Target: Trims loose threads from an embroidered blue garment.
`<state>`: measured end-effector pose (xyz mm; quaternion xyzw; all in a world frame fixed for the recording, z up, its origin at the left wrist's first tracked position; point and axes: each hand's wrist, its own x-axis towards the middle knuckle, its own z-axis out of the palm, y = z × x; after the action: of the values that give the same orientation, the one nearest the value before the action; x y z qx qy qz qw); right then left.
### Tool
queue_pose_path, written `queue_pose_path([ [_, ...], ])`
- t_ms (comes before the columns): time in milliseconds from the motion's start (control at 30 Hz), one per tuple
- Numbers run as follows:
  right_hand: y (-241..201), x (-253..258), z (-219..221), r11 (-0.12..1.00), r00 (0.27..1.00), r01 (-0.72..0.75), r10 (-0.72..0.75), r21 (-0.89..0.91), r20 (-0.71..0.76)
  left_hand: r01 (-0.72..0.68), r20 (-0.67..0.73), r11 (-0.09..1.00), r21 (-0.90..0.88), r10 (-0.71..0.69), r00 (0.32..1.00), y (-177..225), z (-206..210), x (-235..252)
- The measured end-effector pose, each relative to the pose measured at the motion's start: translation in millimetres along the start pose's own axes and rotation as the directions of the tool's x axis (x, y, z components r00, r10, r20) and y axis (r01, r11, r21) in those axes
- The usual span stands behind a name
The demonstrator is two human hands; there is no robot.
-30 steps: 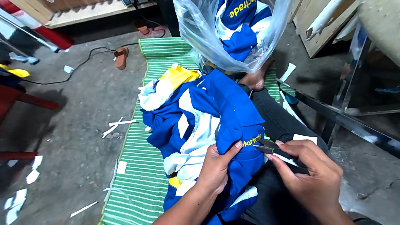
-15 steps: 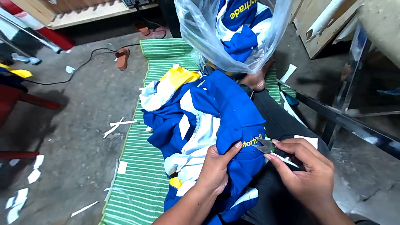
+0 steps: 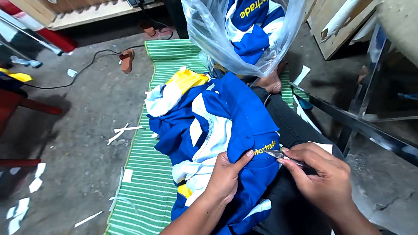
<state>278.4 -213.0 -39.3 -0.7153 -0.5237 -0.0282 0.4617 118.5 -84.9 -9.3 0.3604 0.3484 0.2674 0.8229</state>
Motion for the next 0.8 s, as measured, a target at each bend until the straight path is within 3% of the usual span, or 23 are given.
queue_pose_path([
  [200, 6, 16, -21, 0.984, 0.983, -0.035, 0.002, 0.174, 0.185, 0.022, -0.006, 1.000, -0.019, -0.022, 1.000, 3, 4, 0],
  [467, 6, 20, -26, 0.999, 0.989, 0.015, -0.021, 0.048, 0.149, 0.030, 0.009, 0.999, -0.036, -0.029, 1.000, 4, 7, 0],
  [800, 8, 27, -31, 0.995, 0.971, 0.094, -0.083, -0.041, 0.222, 0.048, 0.015, 0.999, 0.001, -0.048, 0.999, 3, 5, 4],
])
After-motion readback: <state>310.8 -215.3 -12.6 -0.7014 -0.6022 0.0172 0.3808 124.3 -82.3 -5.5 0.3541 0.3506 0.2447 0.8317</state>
